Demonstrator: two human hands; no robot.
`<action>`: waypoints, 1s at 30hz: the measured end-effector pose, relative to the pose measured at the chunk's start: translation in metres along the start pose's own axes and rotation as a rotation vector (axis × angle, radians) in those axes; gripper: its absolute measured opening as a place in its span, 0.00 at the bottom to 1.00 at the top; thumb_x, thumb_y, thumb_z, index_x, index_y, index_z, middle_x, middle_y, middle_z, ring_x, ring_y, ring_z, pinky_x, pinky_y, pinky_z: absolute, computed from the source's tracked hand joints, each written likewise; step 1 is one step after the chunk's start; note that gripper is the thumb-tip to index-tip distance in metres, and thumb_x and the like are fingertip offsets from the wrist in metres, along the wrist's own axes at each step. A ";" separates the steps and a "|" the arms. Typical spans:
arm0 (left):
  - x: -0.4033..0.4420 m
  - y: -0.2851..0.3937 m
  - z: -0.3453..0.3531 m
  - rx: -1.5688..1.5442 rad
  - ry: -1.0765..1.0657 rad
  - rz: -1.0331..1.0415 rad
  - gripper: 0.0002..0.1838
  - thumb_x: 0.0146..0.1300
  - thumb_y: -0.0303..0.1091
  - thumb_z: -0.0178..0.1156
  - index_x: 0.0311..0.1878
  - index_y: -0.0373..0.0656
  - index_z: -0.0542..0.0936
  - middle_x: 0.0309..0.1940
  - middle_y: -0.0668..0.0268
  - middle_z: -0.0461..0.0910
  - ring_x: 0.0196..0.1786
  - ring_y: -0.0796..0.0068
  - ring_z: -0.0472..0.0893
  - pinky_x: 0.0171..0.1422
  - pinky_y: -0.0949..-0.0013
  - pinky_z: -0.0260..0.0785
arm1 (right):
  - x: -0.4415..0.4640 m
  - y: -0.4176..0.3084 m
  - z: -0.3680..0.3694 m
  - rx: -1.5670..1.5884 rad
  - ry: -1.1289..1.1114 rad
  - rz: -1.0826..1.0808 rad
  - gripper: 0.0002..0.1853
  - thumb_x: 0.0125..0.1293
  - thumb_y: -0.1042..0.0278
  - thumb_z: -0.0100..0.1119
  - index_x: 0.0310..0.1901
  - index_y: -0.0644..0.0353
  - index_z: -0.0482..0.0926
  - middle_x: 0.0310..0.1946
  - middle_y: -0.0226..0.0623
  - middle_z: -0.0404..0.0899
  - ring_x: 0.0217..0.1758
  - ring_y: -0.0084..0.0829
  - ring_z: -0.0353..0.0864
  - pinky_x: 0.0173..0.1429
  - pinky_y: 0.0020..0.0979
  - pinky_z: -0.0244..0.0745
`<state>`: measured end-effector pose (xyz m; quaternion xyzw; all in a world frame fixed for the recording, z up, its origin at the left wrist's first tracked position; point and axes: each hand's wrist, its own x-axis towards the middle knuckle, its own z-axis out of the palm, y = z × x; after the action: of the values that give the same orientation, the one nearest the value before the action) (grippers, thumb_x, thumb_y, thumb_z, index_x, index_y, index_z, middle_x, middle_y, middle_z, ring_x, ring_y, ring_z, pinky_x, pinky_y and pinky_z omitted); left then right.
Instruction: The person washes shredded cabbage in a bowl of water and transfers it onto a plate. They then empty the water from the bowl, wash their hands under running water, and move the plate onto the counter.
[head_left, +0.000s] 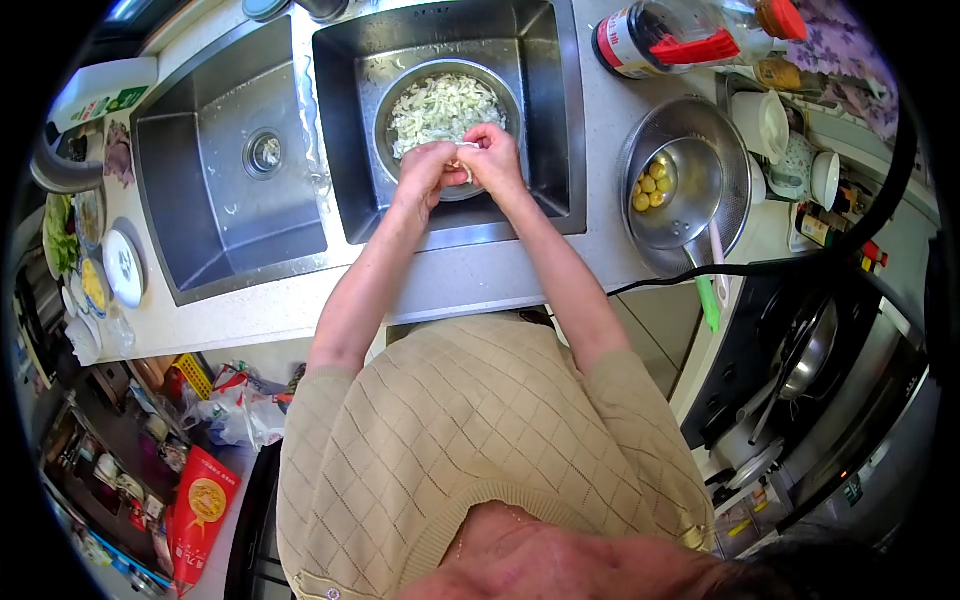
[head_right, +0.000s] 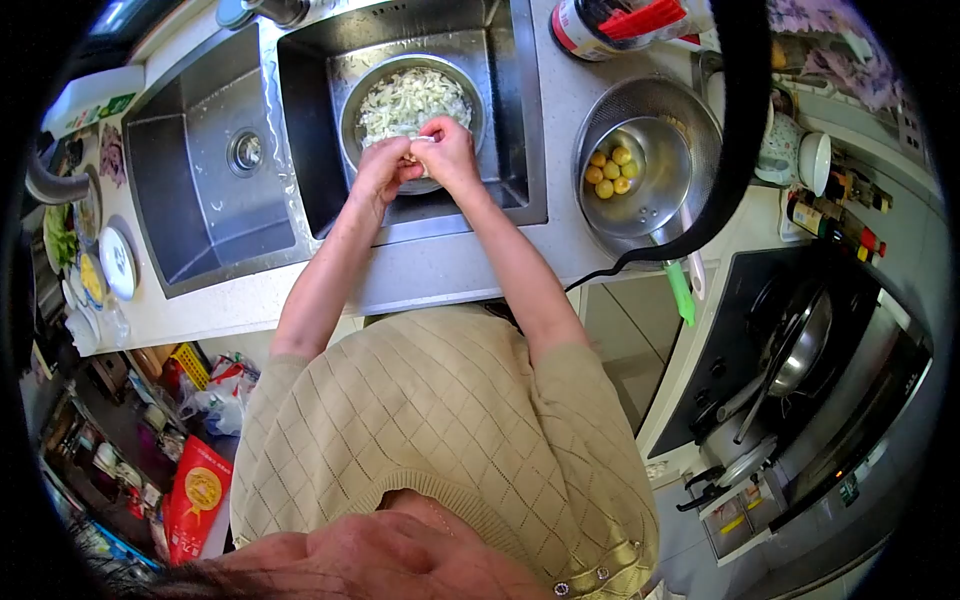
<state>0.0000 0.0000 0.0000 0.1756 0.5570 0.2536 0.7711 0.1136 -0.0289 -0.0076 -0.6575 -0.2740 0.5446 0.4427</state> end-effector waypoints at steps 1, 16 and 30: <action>0.006 -0.005 -0.002 -0.058 0.069 -0.013 0.05 0.47 0.26 0.53 0.25 0.33 0.72 0.21 0.62 0.72 0.19 0.76 0.74 0.19 0.79 0.70 | 0.001 -0.001 0.001 0.026 0.022 0.005 0.10 0.43 0.76 0.54 0.30 0.65 0.71 0.17 0.33 0.70 0.11 0.21 0.67 0.13 0.22 0.63; 0.066 0.001 -0.038 0.278 0.150 -0.039 0.21 0.49 0.30 0.59 0.47 0.38 0.67 0.29 0.63 0.71 0.25 0.75 0.73 0.23 0.74 0.71 | 0.081 0.039 0.010 -0.523 0.011 -0.021 0.38 0.39 0.61 0.64 0.55 0.62 0.61 0.50 0.51 0.67 0.55 0.42 0.66 0.56 0.32 0.61; 0.049 0.014 -0.043 -0.017 -0.018 -0.074 0.13 0.54 0.21 0.49 0.44 0.35 0.66 0.33 0.57 0.73 0.31 0.69 0.78 0.27 0.76 0.77 | 0.054 0.006 -0.018 0.192 -0.259 0.214 0.18 0.46 0.75 0.59 0.43 0.61 0.72 0.36 0.34 0.75 0.39 0.26 0.74 0.44 0.25 0.69</action>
<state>-0.0314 0.0397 -0.0441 0.1507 0.5539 0.2280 0.7865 0.1440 0.0083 -0.0383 -0.5620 -0.2039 0.6923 0.4042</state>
